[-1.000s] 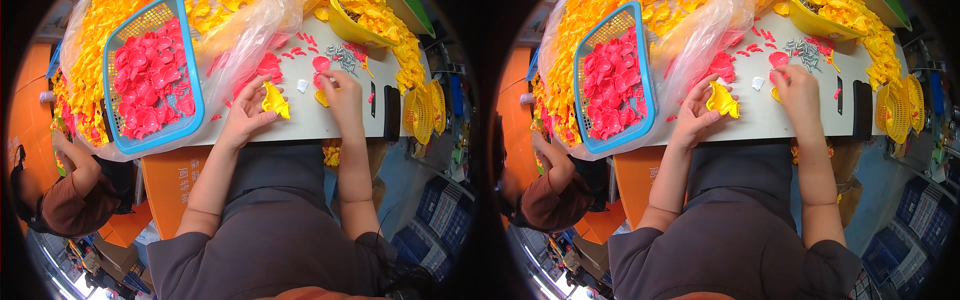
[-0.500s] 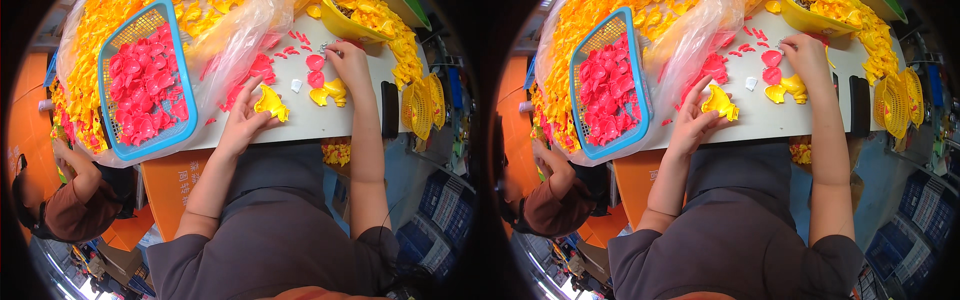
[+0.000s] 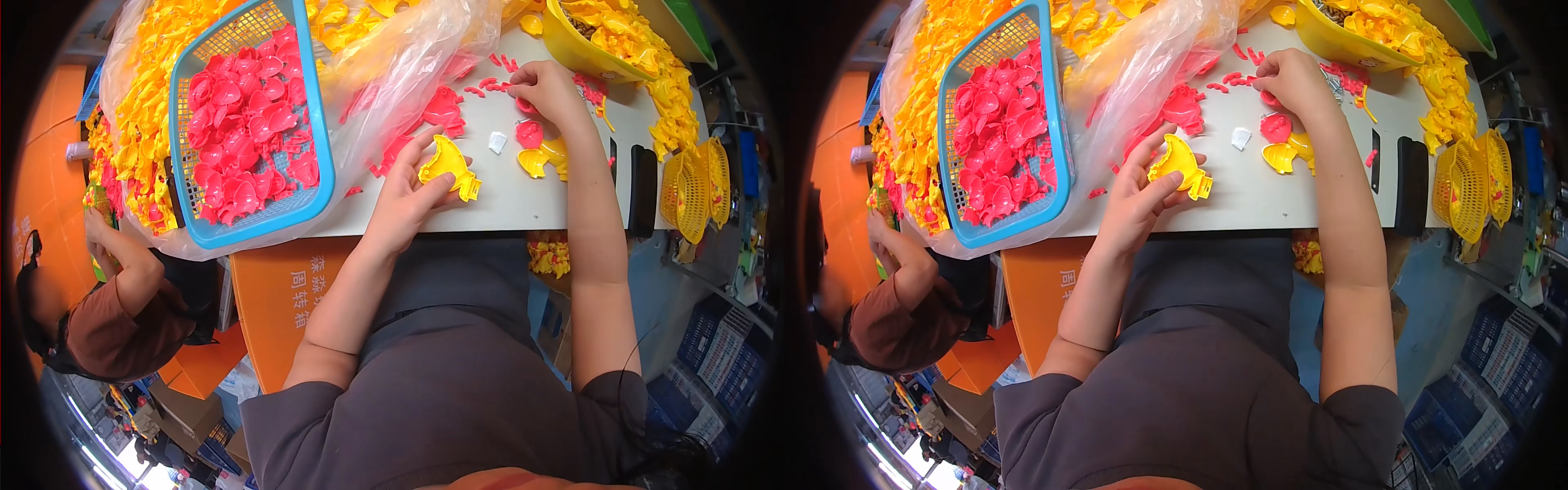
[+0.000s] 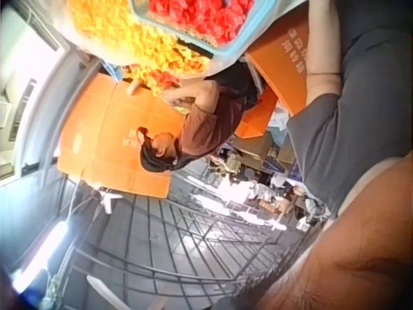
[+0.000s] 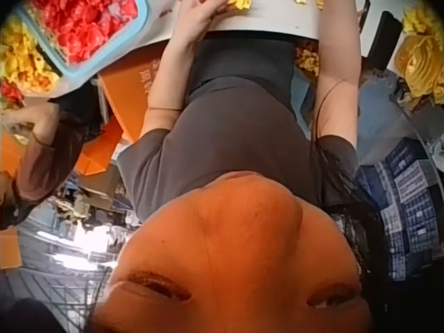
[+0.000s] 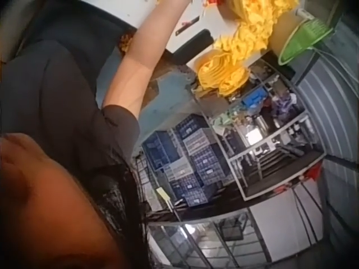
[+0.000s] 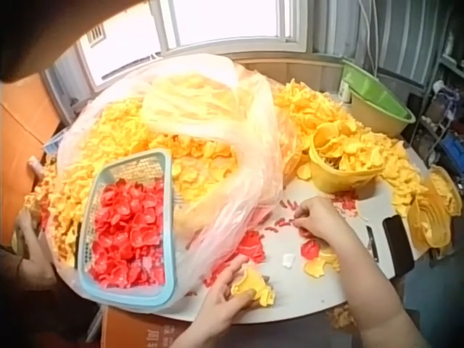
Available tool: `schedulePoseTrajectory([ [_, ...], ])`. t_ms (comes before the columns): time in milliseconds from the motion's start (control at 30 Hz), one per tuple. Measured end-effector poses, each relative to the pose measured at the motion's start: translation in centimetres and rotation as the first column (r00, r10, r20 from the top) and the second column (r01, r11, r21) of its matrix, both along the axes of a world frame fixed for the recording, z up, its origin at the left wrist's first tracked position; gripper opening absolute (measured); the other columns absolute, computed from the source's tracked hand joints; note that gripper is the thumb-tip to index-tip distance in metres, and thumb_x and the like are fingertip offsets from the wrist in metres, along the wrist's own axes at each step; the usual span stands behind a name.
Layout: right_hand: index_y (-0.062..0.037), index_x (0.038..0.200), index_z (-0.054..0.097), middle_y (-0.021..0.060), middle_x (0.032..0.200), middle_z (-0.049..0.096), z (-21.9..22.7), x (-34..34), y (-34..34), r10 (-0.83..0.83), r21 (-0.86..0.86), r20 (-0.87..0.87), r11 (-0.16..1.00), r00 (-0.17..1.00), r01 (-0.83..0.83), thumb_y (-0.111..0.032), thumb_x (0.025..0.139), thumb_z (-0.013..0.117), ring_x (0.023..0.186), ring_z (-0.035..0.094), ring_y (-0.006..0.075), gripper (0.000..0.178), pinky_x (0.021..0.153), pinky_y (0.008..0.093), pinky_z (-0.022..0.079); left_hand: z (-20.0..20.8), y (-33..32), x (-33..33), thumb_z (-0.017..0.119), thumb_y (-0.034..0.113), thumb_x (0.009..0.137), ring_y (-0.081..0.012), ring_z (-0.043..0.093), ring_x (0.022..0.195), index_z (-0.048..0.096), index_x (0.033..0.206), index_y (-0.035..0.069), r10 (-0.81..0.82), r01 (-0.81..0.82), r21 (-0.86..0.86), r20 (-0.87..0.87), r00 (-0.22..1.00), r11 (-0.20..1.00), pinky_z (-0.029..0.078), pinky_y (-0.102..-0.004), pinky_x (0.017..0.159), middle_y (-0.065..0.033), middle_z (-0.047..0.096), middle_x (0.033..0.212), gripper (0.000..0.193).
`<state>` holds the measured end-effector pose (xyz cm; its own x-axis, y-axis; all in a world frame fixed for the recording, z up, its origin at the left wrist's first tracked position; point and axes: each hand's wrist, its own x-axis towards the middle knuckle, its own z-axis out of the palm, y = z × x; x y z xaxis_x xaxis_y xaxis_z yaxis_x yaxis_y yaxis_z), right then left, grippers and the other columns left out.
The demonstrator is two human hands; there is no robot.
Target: The recorder is manually assembling yellow toy parts by attaching red flower-like components.
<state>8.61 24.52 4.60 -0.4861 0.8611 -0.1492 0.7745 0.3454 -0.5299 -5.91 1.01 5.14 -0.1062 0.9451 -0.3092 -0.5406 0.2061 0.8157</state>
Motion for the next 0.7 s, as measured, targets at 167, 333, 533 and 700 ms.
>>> schedulePoseTrajectory([
  [167, -0.0014, 0.091, 0.072, 0.0132, 0.086, 0.071, 0.5, 0.0, -0.9, 0.03, 0.069, -0.029, 0.997, 0.999, -0.028, -0.015, 0.079, 0.073, 0.07, 0.068, 0.0216, 0.018, 0.069, 0.0334, 0.054, 0.2, 0.4, 0.2, 0.055, 0.004, 0.092, -0.0219, 0.063, 0.107, 0.025, 0.148, 0.008, 0.005, -0.005, 0.015, 0.004, 1.0, 1.0, 0.055, -0.0286, 0.085, -0.0203, 0.059, 0.122, 0.064],
  [333, 0.0016, 0.094, 0.07, 0.0102, 0.082, 0.068, 4.5, 0.6, -7.8, 0.02, 0.03, -0.388, 1.0, 0.922, -0.009, -0.01, 0.083, 0.071, 0.072, 0.064, 0.0136, 0.016, 0.063, 0.0248, 0.051, 0.1, 0.3, 0.9, 0.055, -0.001, 0.09, -0.0194, 0.063, 0.105, 0.024, 0.148, 0.006, 0.112, -0.109, 0.062, -0.063, 0.992, 0.992, 0.055, -0.0268, 0.084, -0.0177, 0.058, 0.119, 0.066],
  [533, 0.0027, 0.092, 0.069, 0.0098, 0.085, 0.067, 5.0, 0.8, -12.7, 0.171, 0.192, -0.548, 0.978, 0.819, -0.076, 0.0, 0.08, 0.071, 0.073, 0.063, 0.013, 0.012, 0.064, 0.0243, 0.051, 0.5, 0.5, 1.5, 0.057, -0.004, 0.089, -0.0156, 0.062, 0.102, 0.03, 0.145, 0.005, 0.165, -0.126, 0.159, -0.264, 0.95, 0.979, 0.054, -0.0257, 0.083, -0.0131, 0.057, 0.119, 0.063],
  [700, 0.0011, 0.089, 0.068, 0.0111, 0.088, 0.067, 5.5, 0.7, -12.4, 0.498, 0.508, -0.447, 0.825, 0.743, -0.247, 0.002, 0.076, 0.072, 0.077, 0.065, 0.0216, 0.013, 0.066, 0.0284, 0.052, 1.1, 0.4, 0.6, 0.062, -0.002, 0.087, -0.0098, 0.064, 0.087, 0.05, 0.132, 0.0, 0.042, -0.037, 0.044, -0.121, 0.992, 0.998, 0.052, -0.0215, 0.072, -0.0078, 0.064, 0.101, 0.047],
])
